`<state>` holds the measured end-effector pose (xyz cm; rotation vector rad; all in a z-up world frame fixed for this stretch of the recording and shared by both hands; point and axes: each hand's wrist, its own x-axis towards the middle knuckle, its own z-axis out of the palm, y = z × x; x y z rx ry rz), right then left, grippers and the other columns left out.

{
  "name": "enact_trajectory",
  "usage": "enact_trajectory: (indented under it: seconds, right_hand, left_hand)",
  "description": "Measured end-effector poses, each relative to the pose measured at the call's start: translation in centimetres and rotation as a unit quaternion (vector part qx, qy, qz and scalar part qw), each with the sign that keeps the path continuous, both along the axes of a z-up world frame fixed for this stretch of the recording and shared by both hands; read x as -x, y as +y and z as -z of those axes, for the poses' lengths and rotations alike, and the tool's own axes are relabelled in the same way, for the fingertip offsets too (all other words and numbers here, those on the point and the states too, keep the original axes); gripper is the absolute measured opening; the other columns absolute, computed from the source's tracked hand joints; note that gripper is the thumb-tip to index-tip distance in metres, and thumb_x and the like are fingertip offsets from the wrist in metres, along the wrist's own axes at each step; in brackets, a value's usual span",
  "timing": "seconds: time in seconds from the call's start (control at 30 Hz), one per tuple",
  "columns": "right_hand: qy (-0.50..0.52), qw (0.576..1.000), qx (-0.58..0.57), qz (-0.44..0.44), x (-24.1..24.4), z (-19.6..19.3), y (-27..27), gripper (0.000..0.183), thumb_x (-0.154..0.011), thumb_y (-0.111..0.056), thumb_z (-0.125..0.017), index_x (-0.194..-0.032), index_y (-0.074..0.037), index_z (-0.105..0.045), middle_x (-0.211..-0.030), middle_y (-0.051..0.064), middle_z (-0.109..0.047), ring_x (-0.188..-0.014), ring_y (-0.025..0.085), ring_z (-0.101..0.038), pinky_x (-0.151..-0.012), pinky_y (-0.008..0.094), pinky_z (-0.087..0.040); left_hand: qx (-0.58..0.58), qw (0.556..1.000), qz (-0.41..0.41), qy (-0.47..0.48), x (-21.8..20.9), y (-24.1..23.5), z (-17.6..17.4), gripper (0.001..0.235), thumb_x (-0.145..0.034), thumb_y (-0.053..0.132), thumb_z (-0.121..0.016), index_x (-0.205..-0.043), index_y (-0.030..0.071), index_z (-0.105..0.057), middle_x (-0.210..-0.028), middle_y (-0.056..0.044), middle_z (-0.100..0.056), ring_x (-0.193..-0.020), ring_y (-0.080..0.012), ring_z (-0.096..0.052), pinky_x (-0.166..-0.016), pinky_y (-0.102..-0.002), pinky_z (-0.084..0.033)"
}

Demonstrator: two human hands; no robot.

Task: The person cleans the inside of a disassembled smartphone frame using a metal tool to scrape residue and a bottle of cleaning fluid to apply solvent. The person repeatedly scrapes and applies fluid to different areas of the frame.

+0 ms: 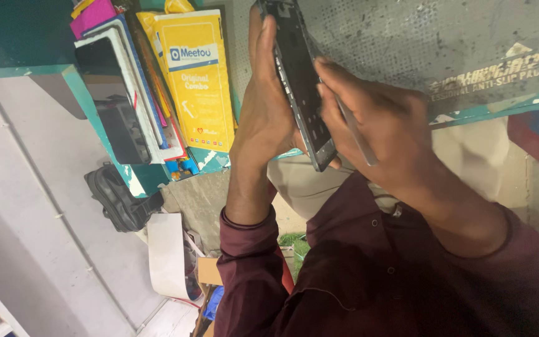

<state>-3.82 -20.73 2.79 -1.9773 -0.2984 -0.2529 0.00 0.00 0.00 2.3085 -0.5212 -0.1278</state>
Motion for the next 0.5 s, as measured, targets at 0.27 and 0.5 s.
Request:
enact_trajectory:
  seconds: [0.27, 0.5]
  right_hand:
    - [0.046, 0.999, -0.005, -0.026, -1.2, -2.3, -0.8, 0.030, -0.110, -0.011, -0.069, -0.136, 0.002, -0.067, -0.075, 0.012, -0.068, -0.058, 0.014, -0.064, -0.054, 0.030, -0.048]
    - [0.075, 0.996, 0.008, -0.037, -2.7, -2.4, -1.7, 0.028, -0.101, -0.006, -0.070, -0.128, 0.004, -0.071, -0.059, 0.018, -0.059, -0.044, 0.022, -0.056, -0.047, 0.037, -0.044]
  left_hand:
    - [0.027, 1.000, 0.012, -0.002, -0.1, 0.0, 0.0, 0.109, -0.097, 0.020, -0.087, -0.162, 0.010, 0.000, -0.169, -0.025, -0.003, -0.158, -0.0402, -0.025, -0.130, -0.038, -0.040]
    - [0.062, 0.996, 0.052, -0.046, -0.3, -0.1, -0.8, 0.145, -0.061, 0.039, -0.102, -0.159, 0.009, 0.000, -0.164, -0.029, -0.005, -0.155, -0.0450, -0.023, -0.128, -0.045, -0.037]
